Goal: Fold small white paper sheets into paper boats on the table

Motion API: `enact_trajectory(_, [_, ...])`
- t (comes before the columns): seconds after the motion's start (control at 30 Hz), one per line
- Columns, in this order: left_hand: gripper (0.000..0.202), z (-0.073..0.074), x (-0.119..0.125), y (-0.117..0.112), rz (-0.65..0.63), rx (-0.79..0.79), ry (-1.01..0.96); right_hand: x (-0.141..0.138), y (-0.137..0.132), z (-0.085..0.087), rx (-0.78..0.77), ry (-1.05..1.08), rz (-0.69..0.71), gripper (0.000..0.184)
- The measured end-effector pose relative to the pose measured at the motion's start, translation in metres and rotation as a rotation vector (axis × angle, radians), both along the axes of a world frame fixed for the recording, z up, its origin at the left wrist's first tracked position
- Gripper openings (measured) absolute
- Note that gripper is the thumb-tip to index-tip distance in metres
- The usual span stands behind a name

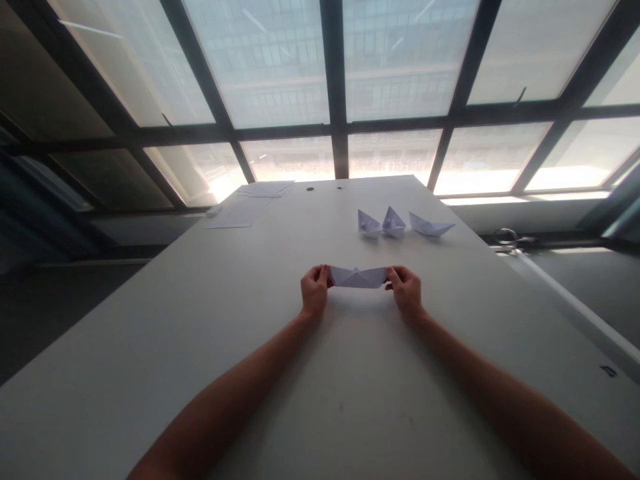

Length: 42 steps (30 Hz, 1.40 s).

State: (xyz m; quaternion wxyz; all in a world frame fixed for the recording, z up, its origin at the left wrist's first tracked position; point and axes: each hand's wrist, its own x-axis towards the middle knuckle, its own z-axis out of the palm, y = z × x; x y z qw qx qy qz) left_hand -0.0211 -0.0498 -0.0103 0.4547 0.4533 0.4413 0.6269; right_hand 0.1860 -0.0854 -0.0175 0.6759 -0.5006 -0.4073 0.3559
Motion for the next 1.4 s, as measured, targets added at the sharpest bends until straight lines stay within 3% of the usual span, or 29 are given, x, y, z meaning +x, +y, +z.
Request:
enact_trajectory(0.27, [0.040,-0.003,0.000,0.002,0.006,0.024,-0.087,-0.002,0.000,-0.001,0.044,-0.036,-0.087,0.032])
enact_trajectory(0.4, [0.041,0.001,0.002,0.000,-0.215,-0.025,-0.195,-0.002,-0.001,-0.002,0.056,0.001,-0.058,0.032])
enact_trajectory(0.5, [0.059,0.005,0.003,-0.004,-0.441,-0.098,-0.257,-0.004,-0.002,0.000,0.080,0.017,-0.016,0.032])
enact_trajectory(0.57, [0.069,0.008,0.003,-0.007,-0.498,-0.138,-0.268,-0.005,-0.004,0.001,0.087,0.004,0.011,0.031])
enact_trajectory(0.7, [0.065,0.007,0.002,-0.008,-0.420,-0.175,-0.234,-0.008,-0.006,0.003,0.073,-0.069,0.066,0.032])
enact_trajectory(0.83, [0.060,0.004,0.003,-0.006,-0.337,-0.165,-0.207,-0.007,-0.007,0.000,0.077,-0.188,0.046,0.045])
enact_trajectory(0.93, [0.055,0.002,0.005,-0.006,-0.308,-0.133,-0.134,-0.006,-0.010,0.000,0.136,-0.459,-0.010,0.035])
enact_trajectory(1.03, [0.049,0.003,0.005,-0.009,-0.315,-0.070,0.013,-0.007,-0.014,0.004,0.157,-0.747,0.028,0.018])
enact_trajectory(1.17, [0.046,0.007,0.004,-0.014,-0.376,-0.034,0.161,-0.010,-0.021,0.010,0.140,-0.962,0.135,0.022])
enact_trajectory(1.27, [0.049,0.008,0.004,-0.014,-0.438,-0.059,0.125,-0.013,-0.023,0.010,0.103,-0.930,0.198,0.028])
enact_trajectory(1.4, [0.053,0.006,0.005,-0.012,-0.493,-0.121,-0.041,-0.014,-0.020,0.005,0.022,-0.694,0.320,0.040])
